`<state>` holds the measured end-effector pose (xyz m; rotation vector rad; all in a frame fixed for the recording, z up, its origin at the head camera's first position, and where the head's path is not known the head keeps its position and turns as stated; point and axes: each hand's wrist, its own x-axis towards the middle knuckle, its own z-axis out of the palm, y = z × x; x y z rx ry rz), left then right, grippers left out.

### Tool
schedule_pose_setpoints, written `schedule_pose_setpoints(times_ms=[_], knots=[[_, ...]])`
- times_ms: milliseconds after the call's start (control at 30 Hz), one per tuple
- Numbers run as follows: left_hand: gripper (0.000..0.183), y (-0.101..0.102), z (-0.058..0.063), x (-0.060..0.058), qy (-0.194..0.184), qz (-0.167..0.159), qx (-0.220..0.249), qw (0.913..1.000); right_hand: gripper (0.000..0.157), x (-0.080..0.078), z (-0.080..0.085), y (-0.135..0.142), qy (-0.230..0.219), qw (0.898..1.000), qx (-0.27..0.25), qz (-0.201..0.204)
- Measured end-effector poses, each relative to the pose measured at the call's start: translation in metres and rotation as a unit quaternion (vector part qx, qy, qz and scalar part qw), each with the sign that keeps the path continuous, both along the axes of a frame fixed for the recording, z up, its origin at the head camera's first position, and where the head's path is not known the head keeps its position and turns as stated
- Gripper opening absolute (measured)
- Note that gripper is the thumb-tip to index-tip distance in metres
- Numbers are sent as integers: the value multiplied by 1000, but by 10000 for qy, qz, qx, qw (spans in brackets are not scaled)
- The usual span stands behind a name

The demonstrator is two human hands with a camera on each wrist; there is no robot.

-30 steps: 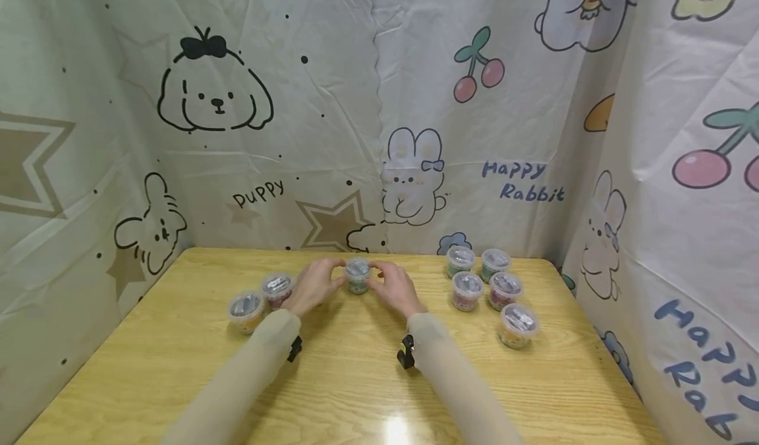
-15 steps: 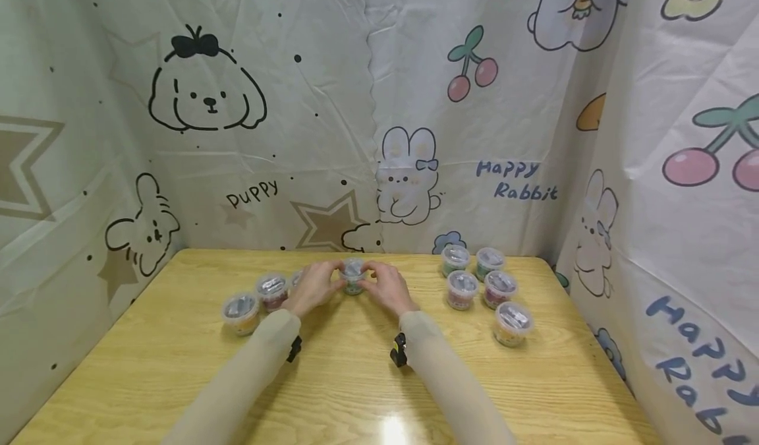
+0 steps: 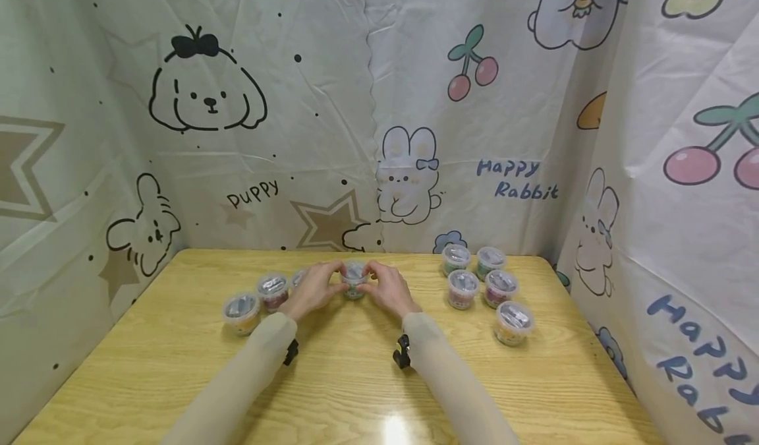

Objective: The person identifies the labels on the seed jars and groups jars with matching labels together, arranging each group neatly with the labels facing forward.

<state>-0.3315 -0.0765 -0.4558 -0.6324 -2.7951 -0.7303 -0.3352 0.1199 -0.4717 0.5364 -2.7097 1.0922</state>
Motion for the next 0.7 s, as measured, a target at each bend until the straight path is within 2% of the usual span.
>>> schedule_pose_setpoints(times_ms=[233, 700], knots=[[21, -2, 0, 2, -65, -71, 224, 9997, 22, 4, 3, 3, -89, 9994, -304, 160], [29, -4, 6, 11, -83, -119, 1084, 9940, 27, 10, 11, 10, -132, 9980, -605, 87]])
